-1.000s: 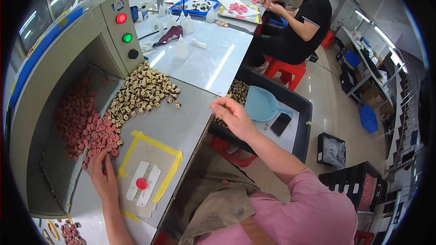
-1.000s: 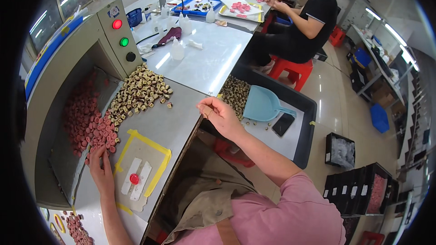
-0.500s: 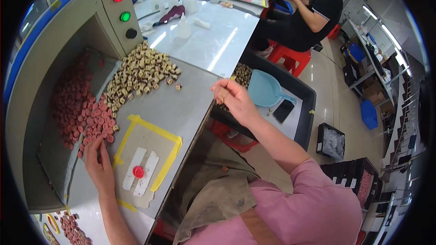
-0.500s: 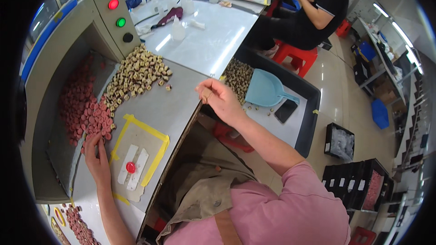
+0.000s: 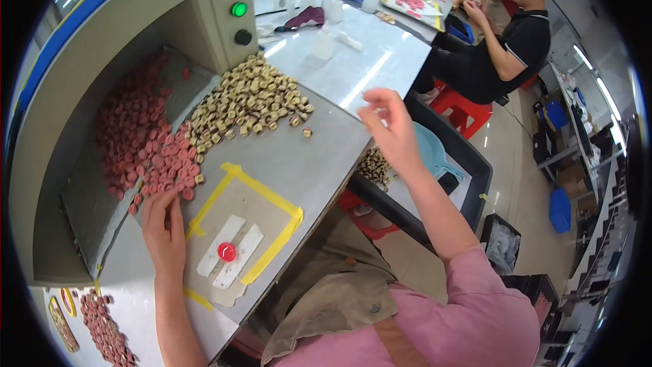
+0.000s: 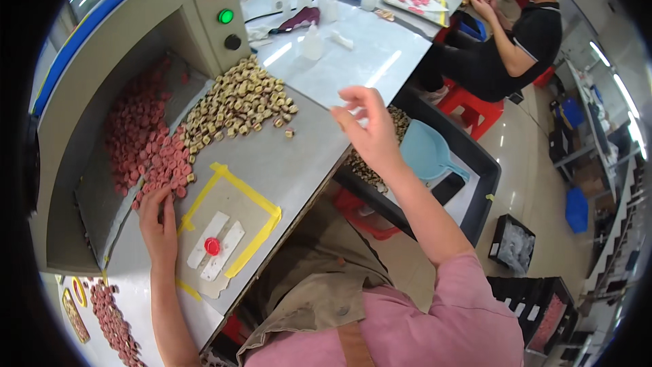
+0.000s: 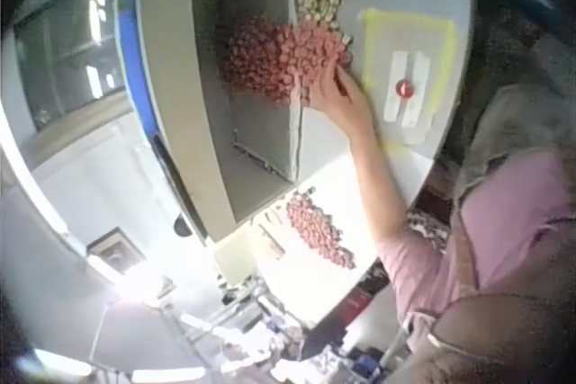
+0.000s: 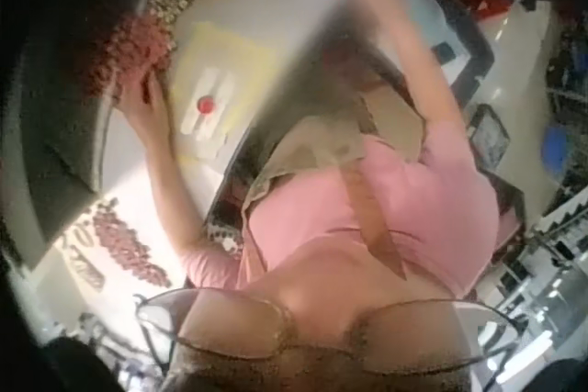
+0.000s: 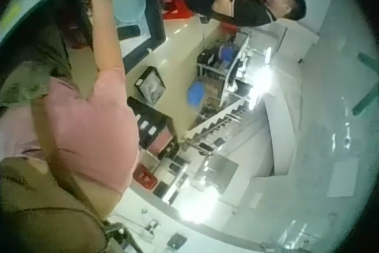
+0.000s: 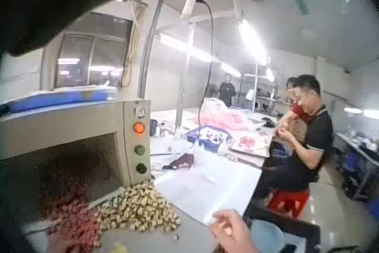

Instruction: The person squeezes glue from a bottle into a small plastic cap. The person then repeatedly picks up small craft components by hand, applies glue to them, joins the pieces together, and places the assembled items onto the table.

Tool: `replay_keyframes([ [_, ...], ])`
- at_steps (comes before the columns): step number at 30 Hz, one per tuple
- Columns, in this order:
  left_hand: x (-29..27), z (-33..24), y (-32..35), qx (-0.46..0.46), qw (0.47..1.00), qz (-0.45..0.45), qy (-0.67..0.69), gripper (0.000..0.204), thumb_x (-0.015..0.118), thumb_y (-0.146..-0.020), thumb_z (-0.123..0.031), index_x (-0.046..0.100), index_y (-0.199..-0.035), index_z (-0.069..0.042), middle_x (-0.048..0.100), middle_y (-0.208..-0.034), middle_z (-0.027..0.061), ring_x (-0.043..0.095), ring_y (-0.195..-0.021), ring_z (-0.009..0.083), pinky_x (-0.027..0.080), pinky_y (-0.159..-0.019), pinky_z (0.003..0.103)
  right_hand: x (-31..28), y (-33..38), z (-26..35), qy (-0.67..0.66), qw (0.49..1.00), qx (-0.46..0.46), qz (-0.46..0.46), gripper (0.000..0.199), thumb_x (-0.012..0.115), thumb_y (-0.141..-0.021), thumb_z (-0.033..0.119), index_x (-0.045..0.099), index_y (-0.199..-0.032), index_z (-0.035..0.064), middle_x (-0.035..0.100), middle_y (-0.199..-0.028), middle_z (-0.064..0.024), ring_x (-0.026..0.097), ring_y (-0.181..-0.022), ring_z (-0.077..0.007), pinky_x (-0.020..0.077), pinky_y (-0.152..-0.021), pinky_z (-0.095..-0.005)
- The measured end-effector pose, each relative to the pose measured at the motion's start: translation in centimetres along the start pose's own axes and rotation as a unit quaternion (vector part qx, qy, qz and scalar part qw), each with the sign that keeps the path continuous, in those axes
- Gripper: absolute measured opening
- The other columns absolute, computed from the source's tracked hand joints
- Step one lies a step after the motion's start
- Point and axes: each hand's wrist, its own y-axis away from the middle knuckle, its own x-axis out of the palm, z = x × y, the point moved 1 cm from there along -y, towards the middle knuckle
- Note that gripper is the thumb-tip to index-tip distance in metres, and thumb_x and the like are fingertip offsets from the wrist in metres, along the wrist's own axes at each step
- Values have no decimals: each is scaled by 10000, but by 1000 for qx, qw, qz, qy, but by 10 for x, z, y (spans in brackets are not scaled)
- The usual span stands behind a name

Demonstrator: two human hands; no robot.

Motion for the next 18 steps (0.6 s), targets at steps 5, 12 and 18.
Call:
replay_keyframes([
  [5, 0, -6, 1, 3, 1000, 8, 7, 185, 547, -889, 15, 627, -1053, -13, 591, -1015, 120, 574, -954, 256, 448, -842, 309, 14, -63, -32, 121, 992, -17, -21, 565, 724, -805, 269, 460, -1245, 32, 526, -1187, -111, 530, -1071, -195, 445, -860, -322],
  [12, 4, -9, -6, 3, 1000, 16, 4, 177, 535, -898, 6, 616, -1055, -7, 592, -1022, 120, 567, -968, 256, 436, -871, 323, 35, -139, -89, 260, 965, 36, -14, 779, 786, -690, 401, 443, -1271, 12, 503, -1233, -167, 501, -1144, -297, 434, -930, -399],
  [18, 4, -5, -6, 11, 1000, 13, -1, 170, 528, -907, -1, 609, -1056, -3, 597, -1027, 115, 564, -975, 246, 430, -874, 318, 53, -155, -87, 241, 967, 80, -15, 703, 774, -694, 417, 504, -1213, 28, 562, -1183, -144, 531, -1121, -284, 433, -909, -415],
])
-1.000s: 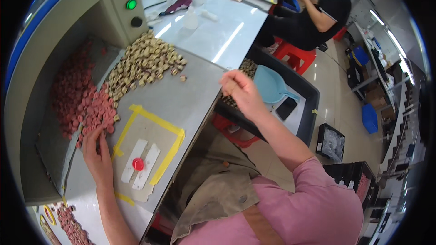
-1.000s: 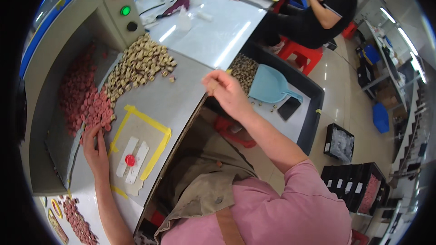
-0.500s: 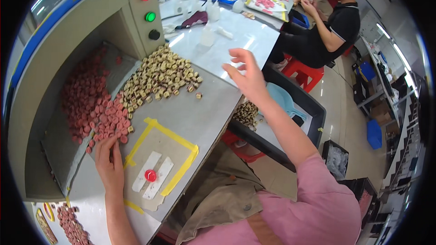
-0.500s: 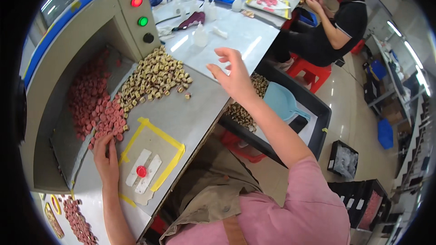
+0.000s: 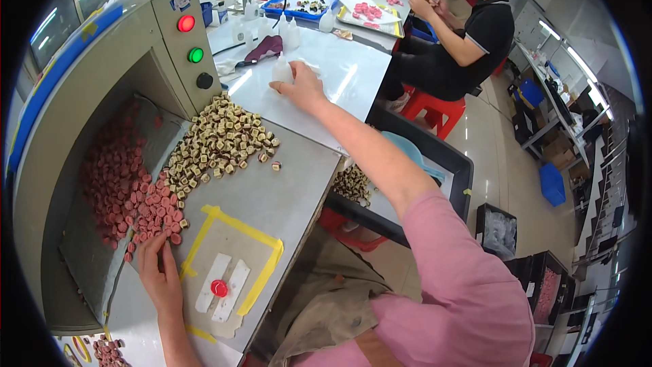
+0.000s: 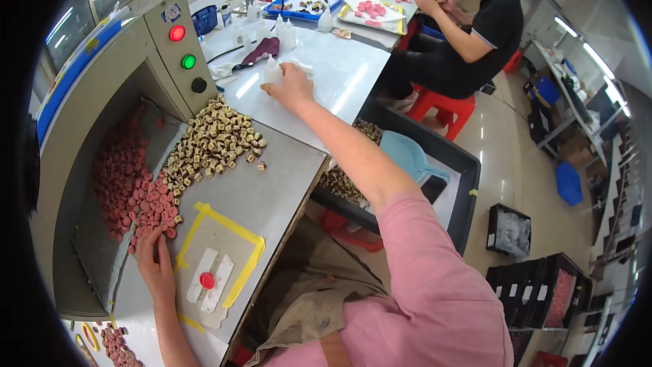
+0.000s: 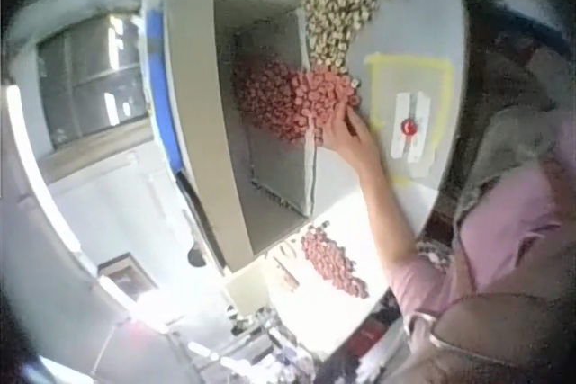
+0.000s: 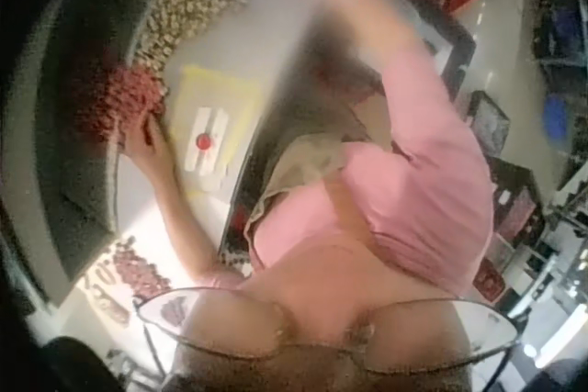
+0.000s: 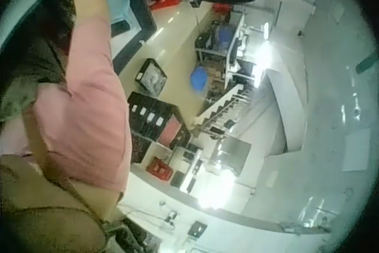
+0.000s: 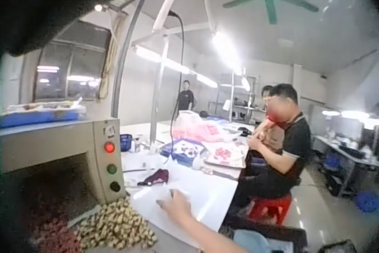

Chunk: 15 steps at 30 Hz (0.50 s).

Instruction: The person squeezes glue from a bottle into a small plastic cap. The person then repeatedly picks up small craft components by hand, applies glue to them, joins the pieces together, and places the assembled items onto the table.

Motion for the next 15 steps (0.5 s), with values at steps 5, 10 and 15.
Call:
replay_keyframes([
  [5, 0, 5, 1, -11, 1000, 13, 6, 174, 525, -907, 2, 608, -1060, 1, 599, -1027, 115, 565, -972, 243, 430, -874, 315, 0, -10, -2, 18, 999, -19, 26, 544, 709, -738, 466, 598, -1047, 32, 627, -1042, -152, 580, -1026, -312, 429, -884, -433],
  [10, -1, 7, 1, -35, 999, 11, 4, 184, 515, -911, 9, 606, -1071, 14, 612, -1044, 114, 562, -994, 231, 423, -893, 310, -1, -4, 9, 36, 998, -46, 13, 513, 667, -767, 483, 612, -965, 13, 638, -999, -172, 592, -985, -323, 443, -851, -418],
  [15, 5, 6, -4, -41, 999, 14, 15, 183, 514, -915, -2, 607, -1071, 14, 619, -1047, 112, 559, -1005, 228, 417, -908, 317, 4, -3, -1, 29, 997, -71, -31, 515, 646, -782, 496, 607, -909, -1, 640, -965, -191, 607, -932, -336, 458, -818, -406],
])
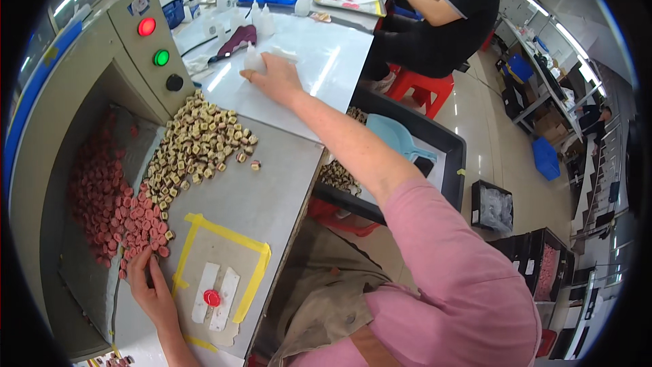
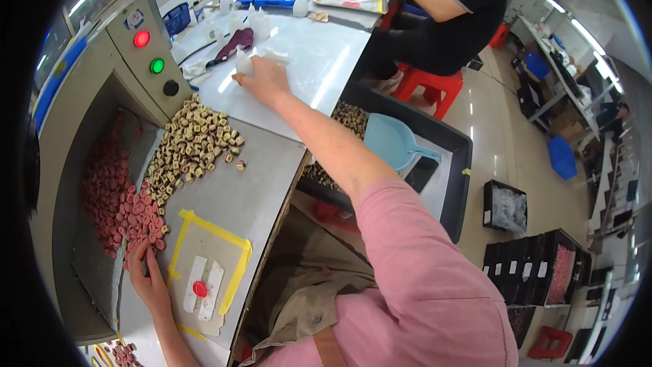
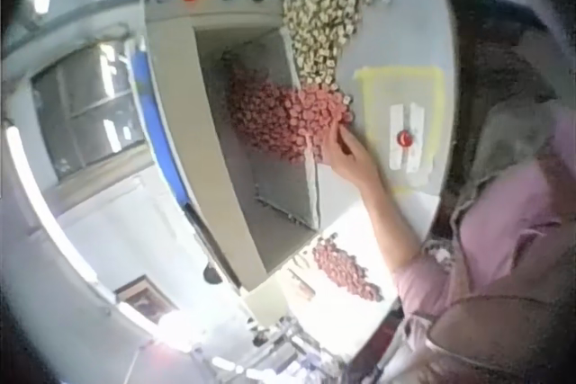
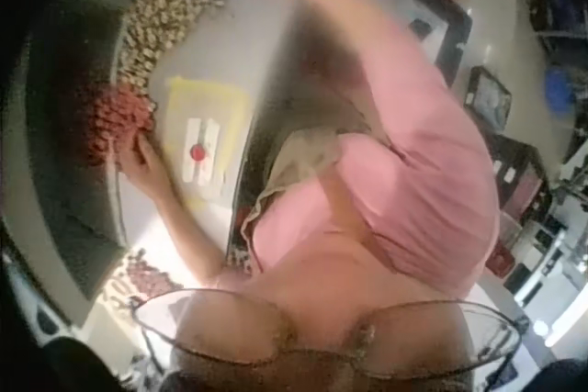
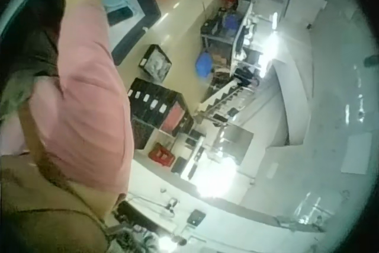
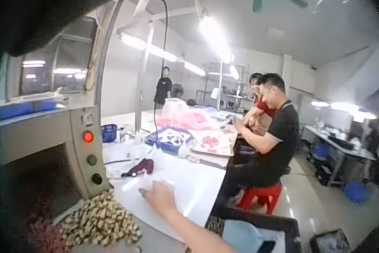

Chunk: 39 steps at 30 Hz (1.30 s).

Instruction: The person squeezes glue from a bottle into a small plastic cap. The person then repeatedly picks up small craft components by hand, applies glue to them, joins the pieces together, and places the assembled items onto the table.

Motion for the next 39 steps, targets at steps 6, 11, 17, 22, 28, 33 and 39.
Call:
replay_keyframes([
  [6, 0, -2, -1, 16, 1000, -4, -7, 179, 515, -917, -2, 610, -1068, 14, 613, -1036, 113, 566, -987, 231, 426, -891, 317, -13, 1, 6, -37, 999, 20, 28, 507, 658, -788, 464, 599, -990, 3, 651, -959, -195, 614, -938, -335, 460, -830, -430],
  [11, -3, -1, 2, 48, 998, -21, -20, 182, 520, -915, 2, 612, -1072, 13, 608, -1033, 114, 575, -966, 224, 442, -860, 306, -11, 3, 8, -52, 998, 36, 14, 534, 657, -787, 492, 587, -994, 4, 645, -991, -205, 619, -949, -335, 466, -824, -400],
  [17, -4, -4, 5, 35, 999, -4, -26, 167, 529, -910, -11, 606, -1056, 15, 620, -1044, 125, 556, -1018, 251, 406, -927, 336, -2, 2, -4, -100, 994, 24, -29, 532, 667, -796, 469, 560, -1046, 13, 648, -987, -206, 629, -940, -322, 469, -817, -397],
  [22, 0, -1, 3, 51, 998, -15, -12, 165, 524, -915, -8, 610, -1053, 21, 628, -1034, 126, 578, -981, 250, 431, -896, 330, -20, 15, 0, -216, 976, 27, 6, 482, 696, -818, 395, 541, -1048, 0, 643, -917, -103, 600, -824, -173, 475, -738, -314],
  [28, -1, 1, 6, 36, 999, -6, -4, 178, 524, -924, -27, 604, -1078, 15, 619, -1056, 116, 573, -1004, 220, 430, -889, 302, -62, 77, 50, -338, 936, -3, 96, 397, 643, -884, 351, 524, -1051, 11, 601, -895, -39, 564, -815, -111, 460, -732, -269],
  [33, -3, 3, 9, 64, 997, -18, -43, 172, 532, -923, -32, 612, -1069, 11, 626, -1061, 108, 570, -1023, 226, 418, -911, 311, -81, 124, 81, -418, 885, 1, 204, 383, 677, -875, 261, 522, -1120, 11, 596, -956, -22, 550, -869, -72, 462, -759, -247],
  [39, -1, 0, 8, 65, 998, -25, -7, 167, 542, -904, -6, 621, -1052, 4, 623, -1021, 108, 577, -970, 232, 431, -882, 316, -101, 171, 108, -408, 869, -12, 280, 411, 702, -855, 185, 525, -1195, 35, 590, -1031, -22, 559, -942, -94, 468, -835, -259],
])
